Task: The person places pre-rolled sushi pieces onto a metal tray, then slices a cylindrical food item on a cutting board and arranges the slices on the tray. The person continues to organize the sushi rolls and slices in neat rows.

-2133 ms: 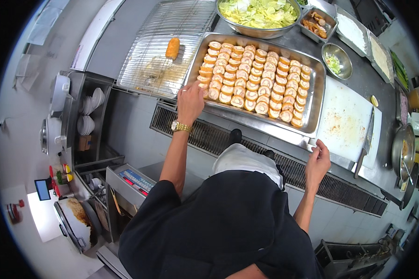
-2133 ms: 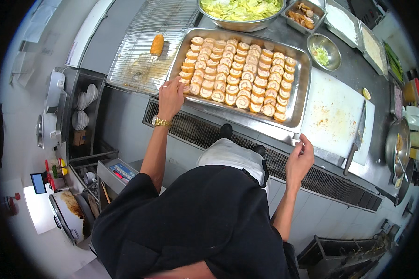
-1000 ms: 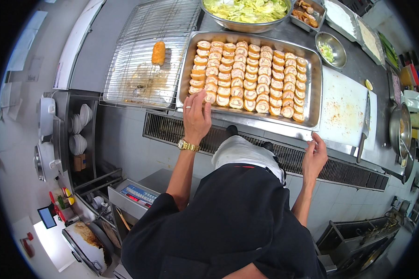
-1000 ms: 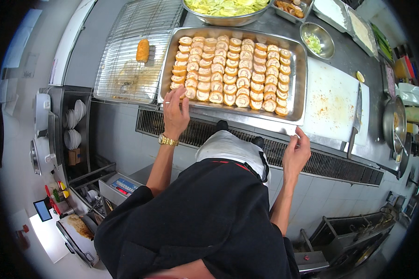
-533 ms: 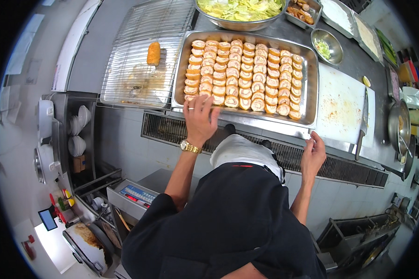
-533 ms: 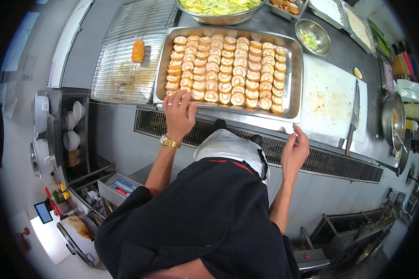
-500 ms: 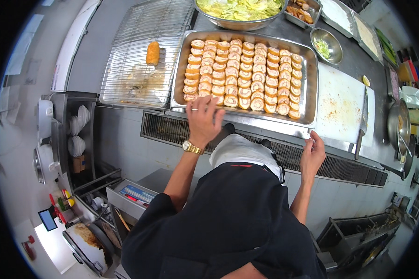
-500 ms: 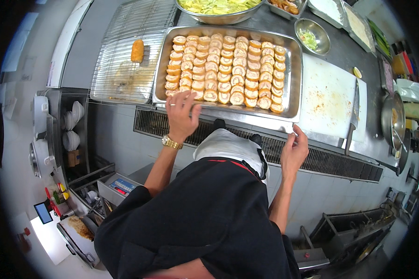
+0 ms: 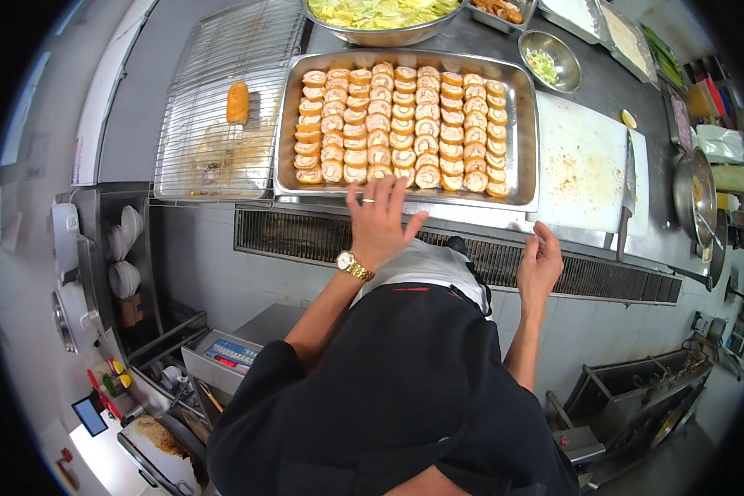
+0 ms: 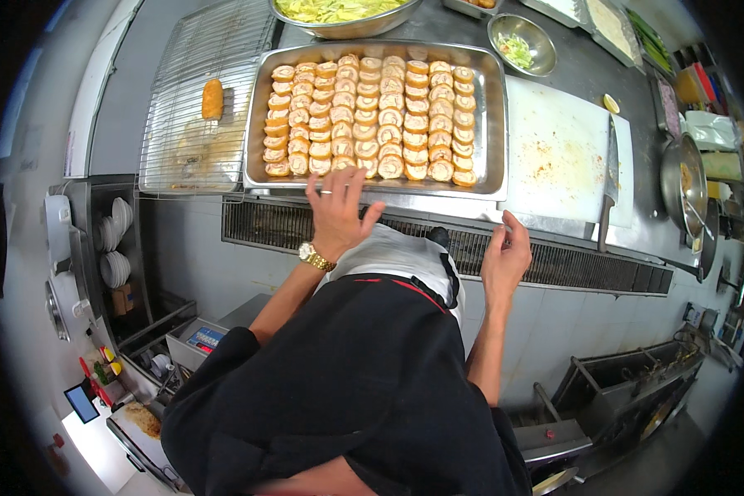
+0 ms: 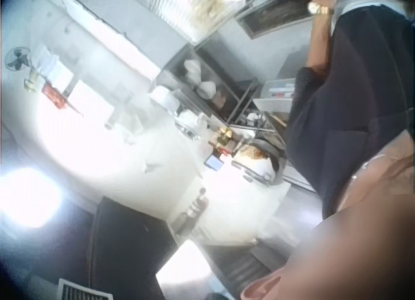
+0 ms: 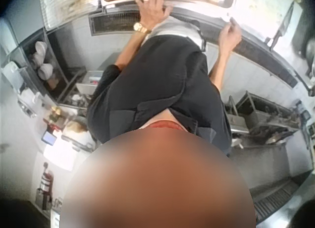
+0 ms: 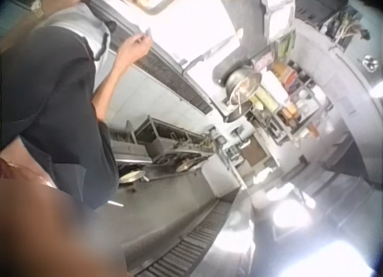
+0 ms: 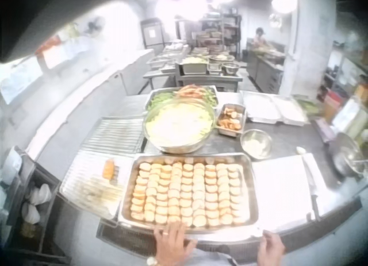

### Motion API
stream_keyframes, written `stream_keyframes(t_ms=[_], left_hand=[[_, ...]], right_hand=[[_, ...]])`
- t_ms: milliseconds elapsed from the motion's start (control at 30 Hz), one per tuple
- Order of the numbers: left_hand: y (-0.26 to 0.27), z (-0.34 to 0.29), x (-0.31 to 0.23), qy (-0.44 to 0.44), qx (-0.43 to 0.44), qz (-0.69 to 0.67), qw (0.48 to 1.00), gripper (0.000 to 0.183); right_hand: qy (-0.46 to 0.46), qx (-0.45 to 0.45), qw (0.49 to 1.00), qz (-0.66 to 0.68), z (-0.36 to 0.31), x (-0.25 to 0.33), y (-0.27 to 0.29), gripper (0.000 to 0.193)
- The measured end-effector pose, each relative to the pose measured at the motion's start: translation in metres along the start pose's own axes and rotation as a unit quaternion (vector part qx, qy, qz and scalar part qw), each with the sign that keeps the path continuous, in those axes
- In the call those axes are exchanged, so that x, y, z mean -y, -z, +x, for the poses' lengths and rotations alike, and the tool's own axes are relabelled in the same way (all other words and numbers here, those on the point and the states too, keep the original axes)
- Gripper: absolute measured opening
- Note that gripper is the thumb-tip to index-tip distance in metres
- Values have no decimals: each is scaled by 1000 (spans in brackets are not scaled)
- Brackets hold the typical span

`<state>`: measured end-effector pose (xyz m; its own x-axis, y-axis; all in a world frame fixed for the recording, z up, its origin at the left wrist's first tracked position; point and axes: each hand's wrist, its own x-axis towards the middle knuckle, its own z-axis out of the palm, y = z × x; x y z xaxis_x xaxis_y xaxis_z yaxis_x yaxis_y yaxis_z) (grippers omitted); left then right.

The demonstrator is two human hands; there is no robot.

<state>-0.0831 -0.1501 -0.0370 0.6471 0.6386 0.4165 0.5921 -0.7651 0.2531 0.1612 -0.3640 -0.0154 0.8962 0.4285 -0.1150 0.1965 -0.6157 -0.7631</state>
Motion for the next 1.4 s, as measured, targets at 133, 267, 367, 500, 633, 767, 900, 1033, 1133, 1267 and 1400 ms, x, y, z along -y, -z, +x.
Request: stream_keyframes(t_ms=[133, 267, 367, 500, 633, 767, 900, 1033, 1133, 1267, 1400], left_hand=[[-9, 4, -26, -55, 46, 15, 997, 74], [-12, 6, -34, -47, 65, 15, 997, 74], [-12, 9, -39, -49, 54, 17, 997, 75], [-17, 19, -57, -87, 32, -11, 996, 78], [-31, 32, -82, -135, 58, -27, 989, 82], [-37, 34, -93, -133, 87, -19, 987, 79], [-39, 33, -98, -117, 87, -20, 989, 76], [-43, 44, -120, -139, 60, -86, 985, 73], [-32, 60, -129, -143, 53, -74, 985, 73], [-3, 91, -62, 25, -124, -167, 978, 42], [31, 129, 82, 83, -185, -7, 979, 49]], right_hand=[[25, 6, 1000, 6, -3, 6, 1, 30], [28, -7, 1000, 1, -6, 9, 5, 28], [35, -8, 999, 9, -5, 7, 8, 28], [56, -18, 998, -15, -3, 4, 9, 29], [50, -5, 999, -4, 0, 6, 13, 30], [49, 2, 999, -23, 1, 7, 22, 32], [56, 4, 998, -17, 2, -4, 28, 32], [89, -25, 996, -21, 9, -22, 28, 30], [62, -2, 998, 28, 17, -31, 31, 32], [34, 33, 999, 1, 29, -33, 40, 36], [58, 27, 998, -22, 38, -21, 43, 36]])
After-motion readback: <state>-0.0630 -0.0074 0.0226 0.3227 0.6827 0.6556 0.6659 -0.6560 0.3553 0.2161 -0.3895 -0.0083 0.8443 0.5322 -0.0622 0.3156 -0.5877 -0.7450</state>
